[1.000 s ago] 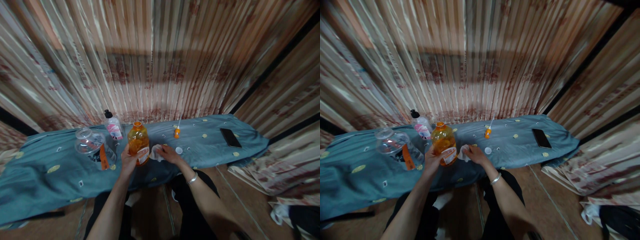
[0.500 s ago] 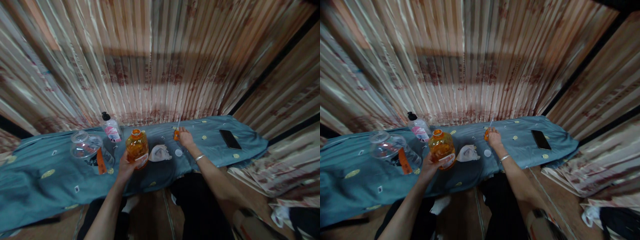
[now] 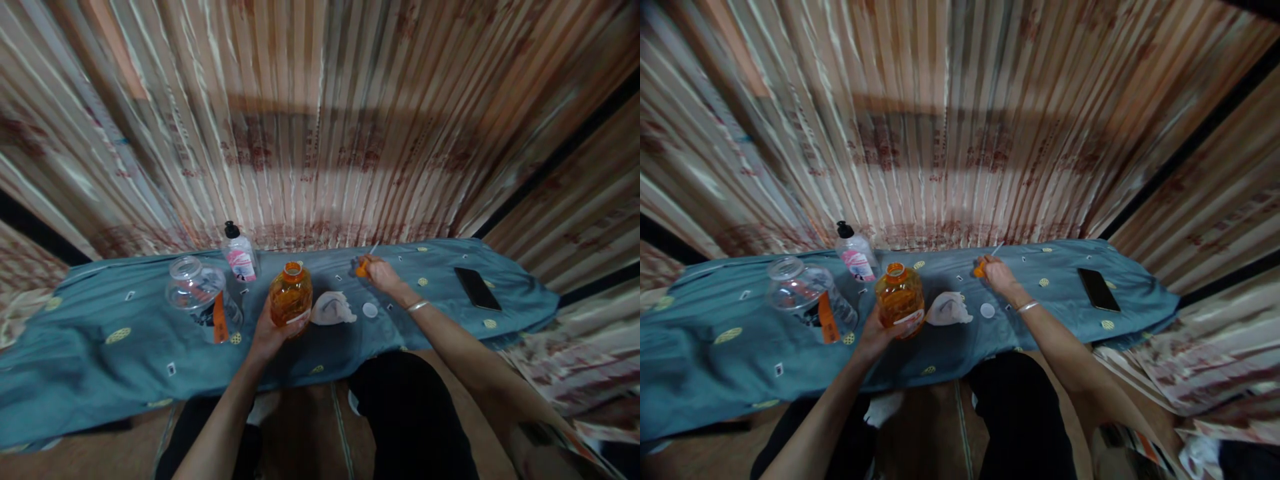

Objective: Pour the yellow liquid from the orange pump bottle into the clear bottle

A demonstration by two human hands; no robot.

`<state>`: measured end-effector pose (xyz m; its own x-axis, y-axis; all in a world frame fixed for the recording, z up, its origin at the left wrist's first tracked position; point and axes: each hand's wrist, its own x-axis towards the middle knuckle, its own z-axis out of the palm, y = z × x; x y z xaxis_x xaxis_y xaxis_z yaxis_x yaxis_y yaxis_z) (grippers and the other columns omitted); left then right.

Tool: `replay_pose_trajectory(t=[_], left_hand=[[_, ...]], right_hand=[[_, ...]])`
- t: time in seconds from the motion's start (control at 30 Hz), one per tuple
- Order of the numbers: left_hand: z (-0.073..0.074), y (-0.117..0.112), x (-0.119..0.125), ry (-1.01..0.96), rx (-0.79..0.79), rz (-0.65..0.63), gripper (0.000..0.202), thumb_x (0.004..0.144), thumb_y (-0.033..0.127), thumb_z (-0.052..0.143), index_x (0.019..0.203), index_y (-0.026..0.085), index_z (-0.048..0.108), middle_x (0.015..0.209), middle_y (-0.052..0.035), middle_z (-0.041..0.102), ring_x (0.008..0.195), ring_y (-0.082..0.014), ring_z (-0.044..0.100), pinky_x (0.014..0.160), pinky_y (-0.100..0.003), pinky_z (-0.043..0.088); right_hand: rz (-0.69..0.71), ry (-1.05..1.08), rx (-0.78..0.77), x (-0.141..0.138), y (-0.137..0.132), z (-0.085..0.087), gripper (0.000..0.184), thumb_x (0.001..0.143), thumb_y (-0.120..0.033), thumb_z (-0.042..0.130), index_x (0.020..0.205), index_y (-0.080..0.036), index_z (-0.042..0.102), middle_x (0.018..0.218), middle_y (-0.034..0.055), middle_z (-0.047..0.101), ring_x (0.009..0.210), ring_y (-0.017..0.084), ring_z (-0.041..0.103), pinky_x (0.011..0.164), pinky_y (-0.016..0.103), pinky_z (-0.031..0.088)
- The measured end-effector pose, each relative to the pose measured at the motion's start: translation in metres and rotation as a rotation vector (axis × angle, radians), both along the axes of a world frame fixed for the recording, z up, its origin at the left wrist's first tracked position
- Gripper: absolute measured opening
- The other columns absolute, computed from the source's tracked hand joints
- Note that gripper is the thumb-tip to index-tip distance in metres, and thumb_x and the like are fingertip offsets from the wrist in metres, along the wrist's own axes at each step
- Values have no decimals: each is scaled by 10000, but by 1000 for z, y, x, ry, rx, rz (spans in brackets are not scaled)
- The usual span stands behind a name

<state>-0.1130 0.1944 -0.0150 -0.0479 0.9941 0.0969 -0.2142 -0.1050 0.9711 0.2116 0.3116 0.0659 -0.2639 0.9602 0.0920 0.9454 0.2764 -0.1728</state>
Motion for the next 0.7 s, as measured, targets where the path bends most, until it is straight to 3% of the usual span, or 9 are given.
replay_pose_trajectory(t=[0.07,0.17,0.27,0.33,0.47,0.7], left_hand=[[-4,0,1,-5,4,-2,510,971,366,827,1428,209,661,1382,-116,738,1207,-298,751,1058,-571,633],[-9,1,4,-10,17,15,508,986,376,806,1442,214,652,1416,-120,717,1237,-306,732,1071,-579,620],[-11,0,8,-9,29,38,515,990,391,799,1450,217,647,1439,-124,704,1256,-312,721,1084,-588,610],[-11,0,9,-5,34,42,513,993,397,795,1450,217,648,1444,-125,702,1265,-314,718,1091,-592,605],[-9,0,10,1,37,36,480,997,401,788,1420,211,666,1441,-125,707,1275,-315,715,1095,-592,602],[-9,2,12,-15,49,37,464,1003,424,779,1400,207,675,1427,-124,708,1245,-305,722,1062,-570,619]], right_hand=[[-12,96,81,3,-14,19,407,994,-146,704,1400,-114,695,1432,220,738,1270,311,742,1125,444,594],[-34,287,217,9,-42,55,474,1006,-279,638,1468,-173,638,1334,132,796,1129,278,788,1041,458,635],[12,1072,401,14,-76,97,390,858,-366,827,1216,-229,755,1087,46,833,937,235,792,912,414,670],[35,1359,381,17,-99,122,334,830,-358,873,1141,-277,783,1055,24,833,851,188,775,824,343,667],[56,1476,270,21,-128,150,183,884,-378,835,1053,-309,814,1005,30,837,738,155,744,735,300,668],[79,1401,248,6,-138,164,206,851,-387,849,1034,-299,817,952,48,831,710,186,734,650,318,649]])
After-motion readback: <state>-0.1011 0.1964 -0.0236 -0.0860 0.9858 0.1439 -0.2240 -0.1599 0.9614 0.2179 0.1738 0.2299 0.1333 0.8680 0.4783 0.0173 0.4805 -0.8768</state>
